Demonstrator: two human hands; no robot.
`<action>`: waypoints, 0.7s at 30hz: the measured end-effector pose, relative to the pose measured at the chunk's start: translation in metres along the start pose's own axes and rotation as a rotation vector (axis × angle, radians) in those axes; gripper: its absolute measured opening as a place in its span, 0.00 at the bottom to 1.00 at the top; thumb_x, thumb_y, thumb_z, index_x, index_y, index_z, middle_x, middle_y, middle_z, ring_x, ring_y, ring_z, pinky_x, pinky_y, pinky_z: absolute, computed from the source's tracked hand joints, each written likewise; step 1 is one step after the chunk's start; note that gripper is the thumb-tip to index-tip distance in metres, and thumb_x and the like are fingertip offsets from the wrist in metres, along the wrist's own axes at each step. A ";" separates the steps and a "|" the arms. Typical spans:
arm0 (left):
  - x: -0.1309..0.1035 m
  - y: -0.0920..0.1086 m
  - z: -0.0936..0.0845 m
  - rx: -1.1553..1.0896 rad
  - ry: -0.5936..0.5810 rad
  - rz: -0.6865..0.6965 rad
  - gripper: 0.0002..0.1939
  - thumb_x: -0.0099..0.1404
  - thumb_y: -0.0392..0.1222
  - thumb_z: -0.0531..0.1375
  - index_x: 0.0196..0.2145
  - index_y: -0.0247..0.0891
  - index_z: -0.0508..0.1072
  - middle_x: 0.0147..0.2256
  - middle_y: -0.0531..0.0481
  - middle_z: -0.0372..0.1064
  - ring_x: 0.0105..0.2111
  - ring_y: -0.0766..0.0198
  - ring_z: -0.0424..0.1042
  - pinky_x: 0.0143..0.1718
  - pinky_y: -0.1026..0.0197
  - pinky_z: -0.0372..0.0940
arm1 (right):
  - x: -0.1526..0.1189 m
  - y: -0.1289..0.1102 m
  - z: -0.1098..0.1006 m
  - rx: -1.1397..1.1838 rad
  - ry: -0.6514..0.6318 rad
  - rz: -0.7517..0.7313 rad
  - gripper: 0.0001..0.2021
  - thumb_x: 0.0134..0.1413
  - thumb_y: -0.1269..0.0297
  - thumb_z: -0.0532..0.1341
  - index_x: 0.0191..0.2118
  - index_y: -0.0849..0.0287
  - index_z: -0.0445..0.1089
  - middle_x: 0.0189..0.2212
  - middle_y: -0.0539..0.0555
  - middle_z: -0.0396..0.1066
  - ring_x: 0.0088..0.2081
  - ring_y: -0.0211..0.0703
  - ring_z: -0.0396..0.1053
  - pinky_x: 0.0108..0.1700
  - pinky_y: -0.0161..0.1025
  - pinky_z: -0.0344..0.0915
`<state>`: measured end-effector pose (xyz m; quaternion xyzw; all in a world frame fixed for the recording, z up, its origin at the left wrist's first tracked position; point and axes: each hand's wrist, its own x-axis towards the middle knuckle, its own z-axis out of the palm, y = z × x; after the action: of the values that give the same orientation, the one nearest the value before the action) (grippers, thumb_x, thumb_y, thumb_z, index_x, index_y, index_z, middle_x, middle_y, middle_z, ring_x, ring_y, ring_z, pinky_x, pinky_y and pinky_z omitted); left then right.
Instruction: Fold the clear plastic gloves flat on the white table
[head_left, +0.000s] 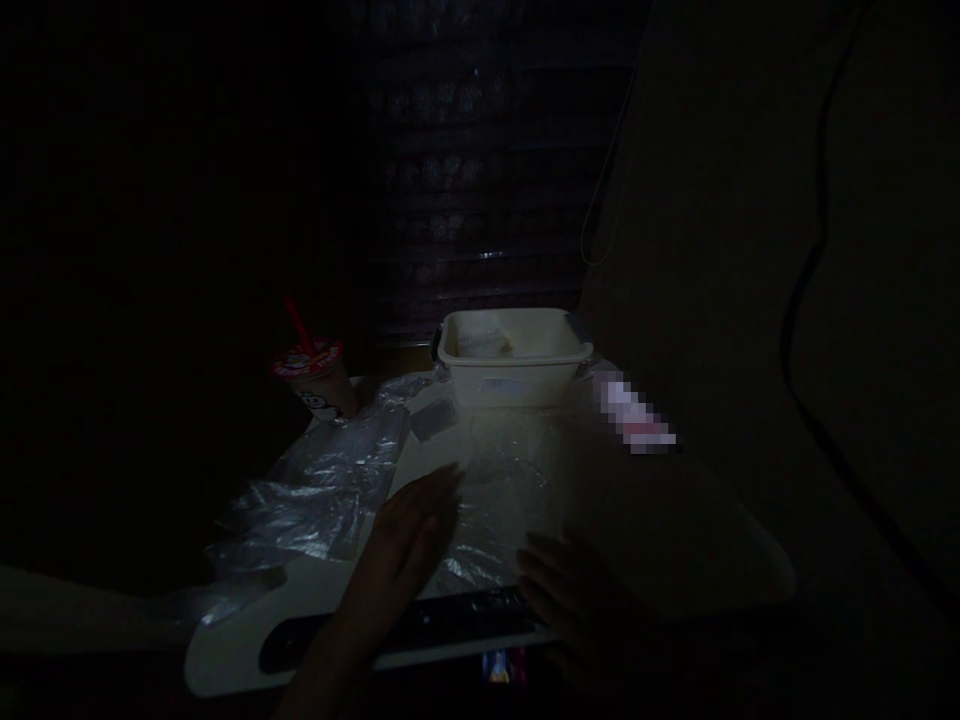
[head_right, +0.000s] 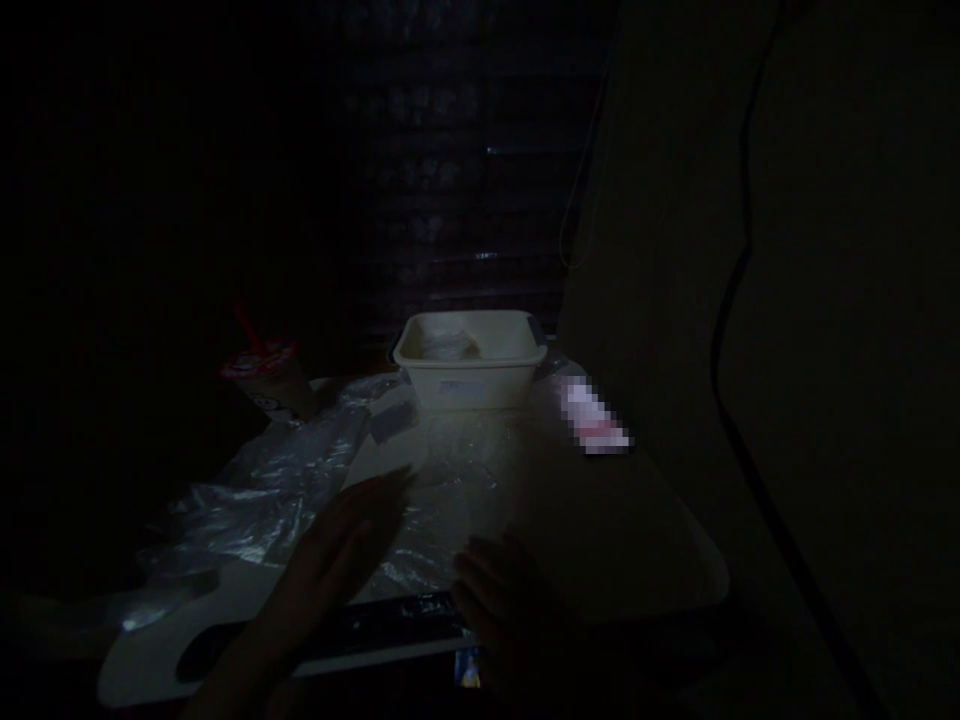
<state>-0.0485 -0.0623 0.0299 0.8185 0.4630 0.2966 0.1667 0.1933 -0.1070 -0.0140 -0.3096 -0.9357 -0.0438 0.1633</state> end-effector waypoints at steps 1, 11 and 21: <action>-0.006 0.002 -0.001 -0.010 -0.007 -0.013 0.20 0.62 0.41 0.43 0.53 0.46 0.52 0.54 0.52 0.50 0.53 0.60 0.51 0.51 0.52 0.51 | -0.002 -0.001 0.003 -0.014 0.015 0.000 0.19 0.50 0.58 0.50 0.48 0.57 0.60 0.51 0.53 0.58 0.54 0.48 0.48 0.54 0.53 0.42; -0.035 0.010 0.002 -0.026 -0.092 -0.025 0.22 0.61 0.40 0.44 0.54 0.48 0.50 0.54 0.53 0.52 0.52 0.60 0.53 0.50 0.52 0.55 | -0.009 0.017 0.021 0.121 0.183 0.086 0.14 0.54 0.65 0.46 0.32 0.48 0.68 0.33 0.47 0.72 0.40 0.36 0.65 0.47 0.43 0.56; -0.033 -0.005 0.009 0.204 -0.077 0.013 0.21 0.59 0.36 0.46 0.50 0.43 0.57 0.49 0.50 0.59 0.48 0.60 0.59 0.47 0.53 0.59 | 0.003 -0.002 0.008 0.163 0.056 0.023 0.10 0.51 0.62 0.50 0.34 0.56 0.67 0.34 0.52 0.69 0.40 0.41 0.62 0.47 0.46 0.52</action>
<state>-0.0595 -0.0878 0.0093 0.8449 0.4788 0.2172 0.0982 0.1874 -0.1054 -0.0204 -0.3045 -0.9277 0.0257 0.2146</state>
